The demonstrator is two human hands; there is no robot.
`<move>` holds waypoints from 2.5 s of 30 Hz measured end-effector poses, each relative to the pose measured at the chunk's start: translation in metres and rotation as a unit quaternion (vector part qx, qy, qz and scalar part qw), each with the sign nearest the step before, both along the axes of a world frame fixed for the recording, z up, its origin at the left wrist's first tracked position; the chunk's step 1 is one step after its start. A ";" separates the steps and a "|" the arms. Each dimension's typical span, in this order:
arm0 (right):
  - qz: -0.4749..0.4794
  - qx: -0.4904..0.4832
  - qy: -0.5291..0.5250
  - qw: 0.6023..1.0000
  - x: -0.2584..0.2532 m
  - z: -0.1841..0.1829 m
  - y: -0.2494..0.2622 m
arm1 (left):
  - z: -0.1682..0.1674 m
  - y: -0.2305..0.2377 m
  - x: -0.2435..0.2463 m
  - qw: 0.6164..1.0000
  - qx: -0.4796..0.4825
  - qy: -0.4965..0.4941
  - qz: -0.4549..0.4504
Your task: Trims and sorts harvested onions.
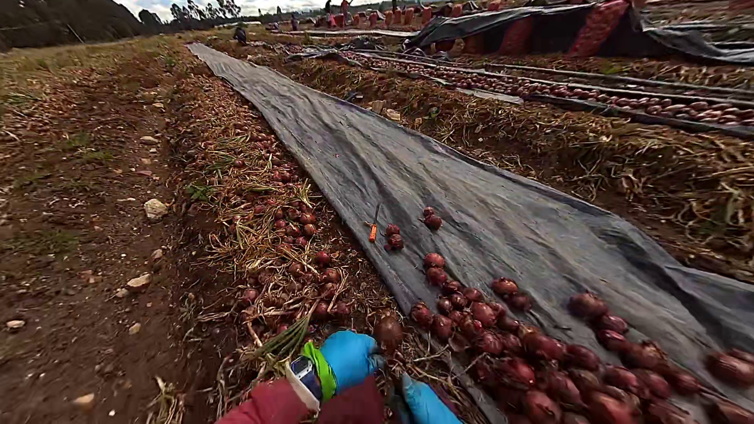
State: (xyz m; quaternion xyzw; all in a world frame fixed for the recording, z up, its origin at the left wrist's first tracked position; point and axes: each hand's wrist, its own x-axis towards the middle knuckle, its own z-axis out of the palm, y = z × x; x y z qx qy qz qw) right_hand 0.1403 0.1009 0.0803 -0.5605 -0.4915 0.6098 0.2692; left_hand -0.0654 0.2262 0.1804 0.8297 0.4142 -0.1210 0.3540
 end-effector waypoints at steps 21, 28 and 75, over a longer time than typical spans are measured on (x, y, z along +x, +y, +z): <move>-0.246 -0.257 0.070 0.932 0.051 -0.060 0.105 | -0.218 0.202 0.026 0.932 -0.163 0.188 0.265; -0.163 -0.139 0.141 0.967 0.021 -0.074 0.134 | -0.103 0.159 0.033 0.984 -0.132 0.102 0.067; 0.060 -0.116 -0.009 0.991 0.013 -0.040 0.084 | -0.029 0.075 0.015 0.983 -0.078 0.136 0.096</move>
